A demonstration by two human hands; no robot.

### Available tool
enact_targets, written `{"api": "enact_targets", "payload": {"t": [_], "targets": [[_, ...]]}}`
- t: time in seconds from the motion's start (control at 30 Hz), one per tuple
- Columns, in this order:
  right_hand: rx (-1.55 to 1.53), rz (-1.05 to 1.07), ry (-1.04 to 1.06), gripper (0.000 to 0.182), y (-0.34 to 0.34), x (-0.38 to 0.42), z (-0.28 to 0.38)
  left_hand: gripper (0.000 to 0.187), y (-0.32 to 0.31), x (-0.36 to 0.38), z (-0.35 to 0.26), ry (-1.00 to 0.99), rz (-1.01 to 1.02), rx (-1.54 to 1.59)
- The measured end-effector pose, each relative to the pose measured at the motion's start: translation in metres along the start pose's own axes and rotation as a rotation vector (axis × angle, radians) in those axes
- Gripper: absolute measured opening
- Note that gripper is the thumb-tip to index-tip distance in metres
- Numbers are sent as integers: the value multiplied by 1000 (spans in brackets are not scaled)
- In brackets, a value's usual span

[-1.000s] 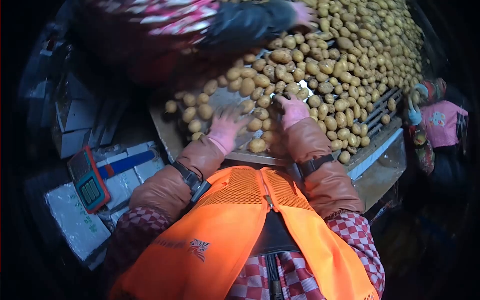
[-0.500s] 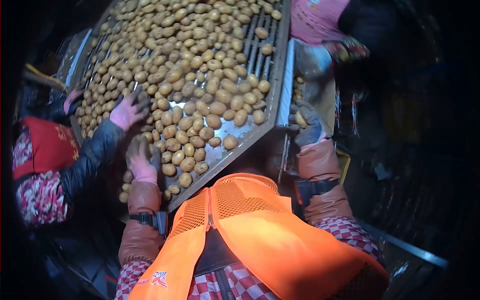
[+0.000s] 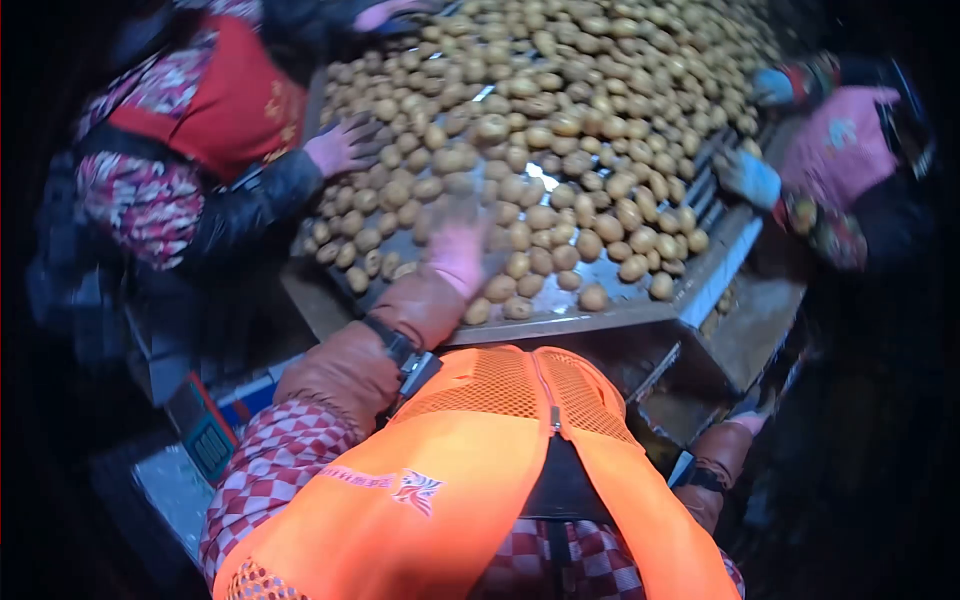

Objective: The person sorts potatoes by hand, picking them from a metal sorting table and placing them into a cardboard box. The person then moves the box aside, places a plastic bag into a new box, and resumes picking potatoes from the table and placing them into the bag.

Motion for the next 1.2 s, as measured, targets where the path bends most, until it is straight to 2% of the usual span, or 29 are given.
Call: {"api": "enact_targets", "payload": {"t": [0.1, 0.13, 0.17, 0.23, 0.3, 0.37, 0.4, 0.43, 0.5, 0.53, 0.6, 0.63, 0.67, 0.7, 0.73, 0.8, 0.83, 0.9, 0.93, 0.97, 1.0, 1.03, 1.07, 1.1, 1.13, 1.2], "targets": [[-379, 345, 36, 43, -115, 16, 27, 60, -16, 23, 21, -326, -64, -78], [-525, 497, -45, 40, -153, 26, 42, 60, -17, 29, 36, -236, -83, -50], [-191, 566, 89, 37, -177, 81, 89, 59, -12, 40, 54, -146, -99, -21], [104, 721, 374, 34, -219, 141, 143, 60, 4, 72, 88, 41, -54, -51], [90, 851, 621, 37, -256, 155, 156, 56, 23, 105, 106, 112, -77, -85], [286, 816, 911, 43, -287, 178, 181, 48, 37, 124, 103, 208, -136, -139], [443, 732, 1096, 46, -301, 195, 192, 46, 36, 126, 104, 284, -157, -122], [295, 779, 911, 52, -330, 199, 174, 44, 32, 124, 106, 357, -178, -104], [717, 841, 922, 64, -354, 259, 180, 41, 20, 113, 118, 461, -236, -109], [1298, 815, 1089, 70, -344, 319, 200, 41, 18, 102, 129, 465, -244, -109], [1184, 740, 1200, 74, -349, 366, 183, 43, 39, 73, 146, 489, -316, -14], [1054, 899, 1273, 74, -360, 372, 168, 46, 60, 53, 146, 512, -381, 79], [922, 1063, 1328, 74, -367, 378, 155, 59, 57, 37, 155, 538, -397, -25], [812, 1119, 1430, 68, -367, 394, 152, 64, 49, 24, 149, 577, -297, -47], [946, 1118, 1454, 61, -357, 416, 166, 69, 46, 14, 142, 610, -203, -69], [1120, 1140, 1533, 58, -359, 426, 167, 70, 44, 22, 132, 466, -58, -49], [1057, 1196, 1564, 58, -363, 420, 161, 71, 42, 31, 128, 393, 22, -43], [922, 1310, 1616, 58, -374, 392, 144, 68, 28, 71, 155, 358, 36, -68], [900, 1426, 1500, 59, -369, 387, 157, 67, 24, 90, 166, 336, 44, -79], [848, 1406, 1463, 59, -370, 376, 153, 56, 37, 99, 164, 328, 38, -47], [799, 1389, 1428, 60, -369, 366, 148, 53, 37, 112, 167, 386, -10, 66], [762, 1391, 1318, 57, -366, 362, 149, 50, 36, 123, 172, 447, -67, 175], [541, 1465, 1130, 52, -369, 357, 150, 47, 34, 129, 179, 503, -129, 280], [515, 1424, 1112, 50, -372, 352, 149, 43, 21, 134, 188, 604, -277, 242], [494, 1384, 1092, 48, -371, 352, 156, 44, 20, 131, 178, 513, -295, 202], [482, 1240, 1188, 45, -371, 355, 177, 46, 15, 133, 144, 335, -328, 126]]}}
Point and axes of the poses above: each hand's wrist, its own x-axis away from the middle knuckle, its own y-axis out of the back of the hand, z = x × y, the point moved 4 cm from there along -x, towards the middle knuckle, and after that the axes turned 10 degrees about x, right-handed, at the moved point
